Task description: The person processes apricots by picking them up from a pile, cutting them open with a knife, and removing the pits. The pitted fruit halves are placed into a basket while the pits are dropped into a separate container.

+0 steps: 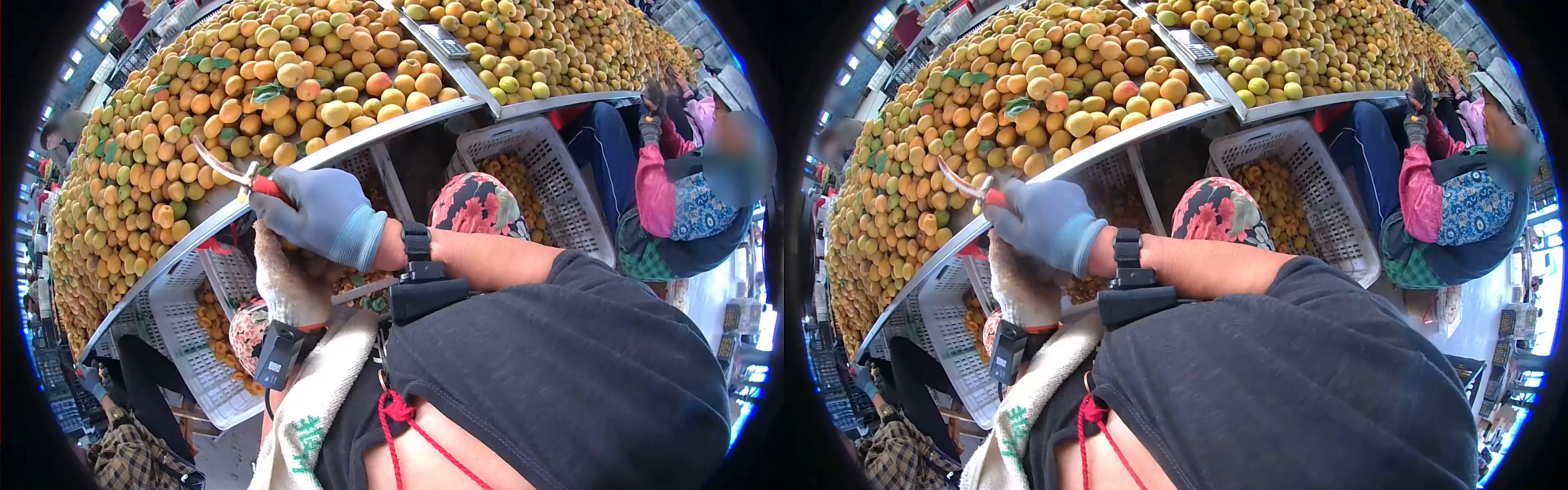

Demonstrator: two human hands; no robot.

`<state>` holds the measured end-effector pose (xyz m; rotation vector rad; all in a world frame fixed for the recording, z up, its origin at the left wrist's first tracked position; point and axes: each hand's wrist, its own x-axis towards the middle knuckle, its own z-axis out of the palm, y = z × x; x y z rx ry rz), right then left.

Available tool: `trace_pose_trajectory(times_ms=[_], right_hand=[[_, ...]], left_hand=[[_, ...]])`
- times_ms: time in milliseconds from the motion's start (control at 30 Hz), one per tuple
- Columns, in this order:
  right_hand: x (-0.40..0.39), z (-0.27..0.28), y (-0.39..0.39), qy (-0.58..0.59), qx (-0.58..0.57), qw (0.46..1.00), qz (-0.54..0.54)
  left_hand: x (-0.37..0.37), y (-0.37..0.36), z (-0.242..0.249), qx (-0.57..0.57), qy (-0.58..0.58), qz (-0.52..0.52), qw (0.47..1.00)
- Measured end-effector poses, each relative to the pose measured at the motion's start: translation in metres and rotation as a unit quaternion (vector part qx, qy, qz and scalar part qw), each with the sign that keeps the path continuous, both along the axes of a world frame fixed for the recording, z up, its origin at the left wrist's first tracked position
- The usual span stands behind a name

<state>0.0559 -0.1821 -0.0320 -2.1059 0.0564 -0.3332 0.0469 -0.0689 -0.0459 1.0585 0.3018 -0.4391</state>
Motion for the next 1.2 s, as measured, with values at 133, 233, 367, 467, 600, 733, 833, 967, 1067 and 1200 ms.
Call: trace_pose_trajectory(times_ms=[133, 233, 367, 467, 600, 733, 833, 967, 1067, 1200], right_hand=[[0.002, -0.007, -0.003, -0.064, -0.023, 0.998, 0.015], [0.003, -0.015, 0.0, -0.171, -0.073, 0.982, 0.026], [-0.007, -0.01, -0.008, -0.099, 0.028, 0.993, 0.054], [-0.006, -0.015, -0.014, -0.059, 0.047, 0.994, 0.081], [-0.012, -0.005, -0.02, -0.129, -0.033, 0.986, 0.098], [-0.016, 0.004, -0.015, -0.009, 0.057, 0.996, 0.067], [-0.013, -0.002, -0.005, -0.141, 0.037, 0.985, 0.091], [-0.016, 0.024, -0.022, 0.045, 0.087, 0.994, 0.048], [-0.009, -0.002, -0.014, 0.024, 0.148, 0.982, 0.113], [-0.017, 0.004, -0.007, 0.054, 0.251, 0.964, 0.067]], left_hand=[[0.003, 0.005, -0.001, -0.039, 0.072, -0.065, 0.994], [0.013, 0.022, -0.022, -0.124, 0.098, -0.146, 0.977], [0.018, 0.017, -0.007, -0.118, 0.114, -0.14, 0.976], [0.021, 0.005, 0.0, -0.074, 0.099, -0.004, 0.992], [0.027, 0.025, -0.014, -0.118, 0.038, -0.053, 0.991], [0.019, 0.018, -0.001, -0.219, 0.028, -0.026, 0.975], [0.026, 0.025, -0.012, -0.204, 0.076, -0.019, 0.976], [0.014, 0.034, -0.007, -0.188, 0.017, -0.109, 0.976], [0.0, 0.021, 0.019, -0.053, -0.05, -0.103, 0.992], [0.004, 0.034, -0.02, 0.172, -0.253, -0.102, 0.947]])
